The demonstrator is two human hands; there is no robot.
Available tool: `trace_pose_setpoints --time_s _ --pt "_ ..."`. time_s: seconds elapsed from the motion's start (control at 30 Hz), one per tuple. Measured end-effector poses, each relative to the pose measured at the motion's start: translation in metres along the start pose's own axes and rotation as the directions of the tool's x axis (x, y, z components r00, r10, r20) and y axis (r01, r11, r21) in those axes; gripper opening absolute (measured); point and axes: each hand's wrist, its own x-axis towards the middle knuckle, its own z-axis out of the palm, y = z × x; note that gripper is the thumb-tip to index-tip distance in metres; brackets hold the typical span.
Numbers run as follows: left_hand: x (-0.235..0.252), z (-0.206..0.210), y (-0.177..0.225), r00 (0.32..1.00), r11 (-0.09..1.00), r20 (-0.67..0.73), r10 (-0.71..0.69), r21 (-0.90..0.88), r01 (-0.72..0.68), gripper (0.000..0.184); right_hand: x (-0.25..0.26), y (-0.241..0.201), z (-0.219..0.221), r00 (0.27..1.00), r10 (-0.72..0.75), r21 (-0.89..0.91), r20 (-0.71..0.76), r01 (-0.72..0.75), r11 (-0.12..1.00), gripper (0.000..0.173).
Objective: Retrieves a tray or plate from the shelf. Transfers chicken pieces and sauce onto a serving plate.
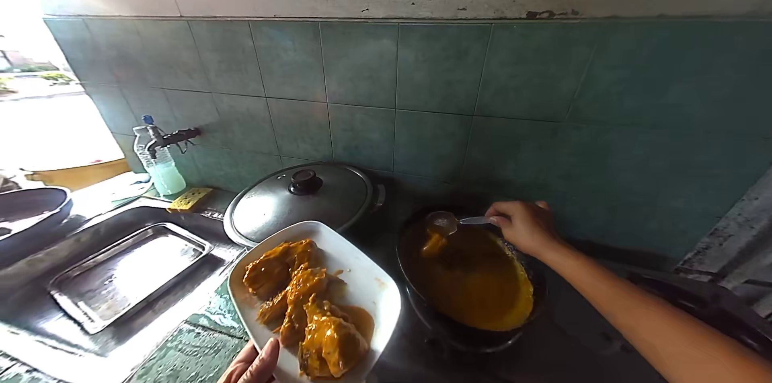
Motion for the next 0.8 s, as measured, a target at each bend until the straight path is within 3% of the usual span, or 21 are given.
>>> trace_pose_setpoints --time_s 0.1,0.17,0.3,0.43,0.6,0.7,0.8 --pt "0.000 -0.001 -0.003 0.998 0.999 -0.045 0.039 0.000 -0.039 0.013 -0.028 -0.010 -0.008 0.967 -0.196 -0.025 -0.160 0.195 0.981 0.008" --pt "-0.001 -0.002 -0.004 0.998 0.999 -0.039 0.042 -0.001 -0.042 0.014 -0.045 -0.008 -0.008 0.896 -0.347 -0.108 -0.277 0.330 0.938 0.008" --pt "-0.003 -0.002 -0.003 0.999 1.000 -0.042 0.022 -0.017 -0.023 0.015 -0.076 0.010 -0.013 0.789 -0.501 -0.288 -0.355 0.417 0.862 0.017" --pt "-0.005 -0.003 -0.004 0.998 1.000 -0.050 0.022 0.002 -0.022 0.017 -0.104 0.030 -0.025 0.795 -0.491 -0.366 -0.356 0.365 0.856 0.029" --pt "-0.002 -0.002 -0.006 0.998 1.000 -0.063 0.012 0.001 -0.012 0.017 -0.113 0.052 -0.033 0.838 -0.368 -0.323 -0.403 0.246 0.914 0.030" --pt "0.001 0.000 -0.005 1.000 1.000 -0.026 -0.001 -0.019 0.000 0.017 -0.104 0.059 -0.038 0.856 -0.338 -0.369 -0.391 0.190 0.910 0.020" --pt "0.002 0.004 -0.005 1.000 1.000 -0.020 0.001 -0.015 -0.001 0.017 -0.096 0.057 -0.041 0.939 -0.214 -0.417 -0.269 0.087 0.905 0.005"
